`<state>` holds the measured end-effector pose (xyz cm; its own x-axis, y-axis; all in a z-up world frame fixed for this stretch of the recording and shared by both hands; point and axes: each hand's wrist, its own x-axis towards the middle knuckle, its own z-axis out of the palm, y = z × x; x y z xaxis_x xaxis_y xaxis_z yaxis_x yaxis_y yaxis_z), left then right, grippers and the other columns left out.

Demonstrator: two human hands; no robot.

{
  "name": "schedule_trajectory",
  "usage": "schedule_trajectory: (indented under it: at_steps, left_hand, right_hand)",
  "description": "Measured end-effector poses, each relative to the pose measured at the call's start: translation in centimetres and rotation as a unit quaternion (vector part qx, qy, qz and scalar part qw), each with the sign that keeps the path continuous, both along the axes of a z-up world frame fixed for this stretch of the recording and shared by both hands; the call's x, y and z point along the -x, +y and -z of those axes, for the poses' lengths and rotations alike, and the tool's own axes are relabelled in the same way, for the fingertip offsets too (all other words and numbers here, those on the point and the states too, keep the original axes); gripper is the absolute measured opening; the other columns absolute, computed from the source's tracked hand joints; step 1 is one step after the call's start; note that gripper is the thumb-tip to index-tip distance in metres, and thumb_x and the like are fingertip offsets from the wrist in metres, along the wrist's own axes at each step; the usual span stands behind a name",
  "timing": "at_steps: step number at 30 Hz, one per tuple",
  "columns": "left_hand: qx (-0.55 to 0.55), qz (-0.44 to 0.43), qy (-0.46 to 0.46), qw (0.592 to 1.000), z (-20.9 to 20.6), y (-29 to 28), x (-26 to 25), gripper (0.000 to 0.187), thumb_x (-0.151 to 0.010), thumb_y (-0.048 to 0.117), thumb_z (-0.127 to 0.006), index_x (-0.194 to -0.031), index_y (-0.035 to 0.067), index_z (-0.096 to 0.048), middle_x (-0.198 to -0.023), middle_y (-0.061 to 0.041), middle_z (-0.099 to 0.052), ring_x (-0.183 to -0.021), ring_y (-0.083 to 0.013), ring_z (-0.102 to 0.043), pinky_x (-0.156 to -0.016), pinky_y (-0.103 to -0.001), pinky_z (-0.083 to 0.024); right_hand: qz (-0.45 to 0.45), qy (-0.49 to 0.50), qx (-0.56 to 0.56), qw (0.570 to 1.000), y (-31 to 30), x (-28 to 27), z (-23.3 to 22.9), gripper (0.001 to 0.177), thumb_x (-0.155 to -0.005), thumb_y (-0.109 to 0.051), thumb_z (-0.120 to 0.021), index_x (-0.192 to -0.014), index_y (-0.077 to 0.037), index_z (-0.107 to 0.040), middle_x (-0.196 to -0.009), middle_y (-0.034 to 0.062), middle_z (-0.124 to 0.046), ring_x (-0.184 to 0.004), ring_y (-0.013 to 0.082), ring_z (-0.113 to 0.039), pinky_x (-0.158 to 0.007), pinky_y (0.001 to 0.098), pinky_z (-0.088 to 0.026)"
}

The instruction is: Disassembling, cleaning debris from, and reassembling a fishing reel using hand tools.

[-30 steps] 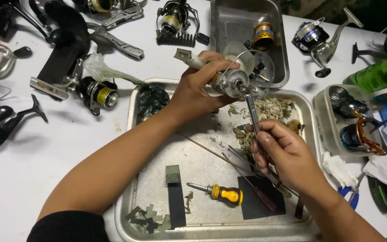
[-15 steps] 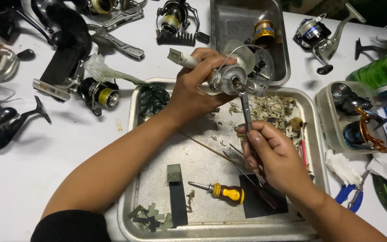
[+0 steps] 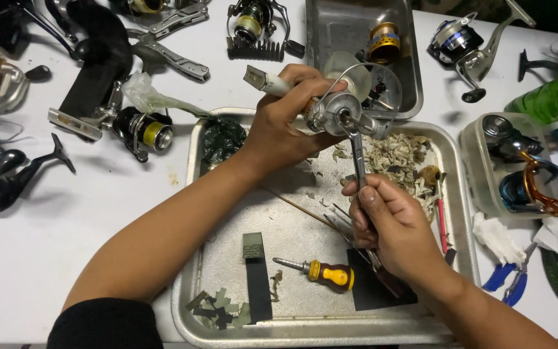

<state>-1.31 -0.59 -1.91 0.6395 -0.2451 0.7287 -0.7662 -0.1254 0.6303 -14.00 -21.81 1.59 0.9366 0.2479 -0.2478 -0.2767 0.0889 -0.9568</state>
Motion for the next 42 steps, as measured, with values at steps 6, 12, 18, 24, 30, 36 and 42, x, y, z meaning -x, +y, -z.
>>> schedule_trajectory:
  at_steps: [6,12,18,24,30,36,42]
  left_hand:
    - [0.03,-0.024,-0.054,0.998,-0.8,-0.3,0.2,0.051,-0.086,0.015,-0.092,-0.125,0.003,-0.061,-0.118,-0.014,-0.053,-0.112,-0.0292,-0.062,-0.09,-0.033,-0.067]
    - [0.048,-0.091,-0.086,0.991,-1.0,-0.8,0.2,0.043,-0.082,0.005,-0.091,-0.113,-0.002,-0.061,-0.113,-0.013,-0.054,-0.108,-0.0291,-0.059,-0.087,-0.032,-0.064]
    - [0.044,-0.085,-0.083,0.992,0.3,-1.4,0.2,0.038,-0.086,-0.014,-0.074,-0.119,0.0,-0.059,-0.118,-0.015,-0.052,-0.109,-0.029,-0.059,-0.079,-0.025,-0.07]
    - [0.056,-0.084,-0.047,0.994,-0.1,-0.9,0.2,0.046,-0.089,0.013,-0.086,-0.126,0.005,-0.06,-0.118,-0.01,-0.051,-0.112,-0.0239,-0.056,-0.081,-0.027,-0.063]
    - [0.048,-0.035,-0.038,0.998,0.0,-0.8,-0.3,0.053,-0.087,0.013,-0.09,-0.128,0.006,-0.058,-0.121,-0.012,-0.05,-0.115,-0.0266,-0.059,-0.09,-0.029,-0.07]
    - [0.025,0.002,-0.009,1.0,-0.1,-0.3,-0.2,0.058,-0.086,0.02,-0.092,-0.132,0.009,-0.058,-0.124,-0.012,-0.049,-0.121,-0.0294,-0.058,-0.107,-0.036,-0.06]
    - [0.006,0.049,0.019,0.999,0.2,0.1,-0.2,0.055,-0.089,0.021,-0.087,-0.134,0.013,-0.058,-0.13,-0.012,-0.047,-0.129,-0.0287,-0.052,-0.102,-0.034,-0.065]
  right_hand:
    - [0.0,-0.023,-0.064,0.998,1.0,0.6,0.4,0.02,-0.11,-0.018,-0.046,-0.11,-0.001,-0.058,-0.066,0.0059,-0.046,-0.052,0.0129,-0.038,-0.043,0.0241,-0.03]
    - [-0.018,0.026,-0.179,0.983,3.4,0.9,0.5,0.016,-0.111,-0.014,-0.04,-0.107,-0.003,-0.052,-0.069,0.0066,-0.048,-0.051,0.0132,-0.039,-0.045,0.0247,-0.035]
    - [-0.053,0.049,-0.271,0.96,8.7,1.5,-1.1,0.019,-0.11,-0.02,-0.04,-0.113,-0.003,-0.047,-0.101,0.0306,-0.069,-0.101,0.0464,-0.073,-0.083,0.0491,-0.064]
    - [-0.066,0.028,-0.253,0.965,8.1,1.2,-1.5,0.022,-0.11,-0.016,-0.039,-0.116,0.003,-0.05,-0.102,0.0305,-0.069,-0.095,0.0466,-0.075,-0.078,0.0443,-0.067]
    - [-0.05,-0.025,-0.088,0.995,3.5,0.8,-1.2,0.032,-0.108,-0.017,-0.044,-0.128,0.005,-0.053,-0.084,0.0165,-0.062,-0.06,0.0223,-0.066,-0.061,0.0426,-0.068]
    - [0.005,-0.068,0.148,0.987,-0.7,-0.2,-1.5,0.02,-0.107,-0.012,-0.044,-0.118,-0.001,-0.057,-0.073,0.0115,-0.059,-0.049,0.0163,-0.049,-0.04,0.0291,-0.05]
    - [-0.002,-0.069,0.257,0.964,-1.8,-0.8,-3.2,0.028,-0.105,-0.018,-0.05,-0.121,-0.003,-0.068,-0.069,0.0073,-0.059,-0.049,0.0142,-0.048,-0.041,0.0255,-0.038]
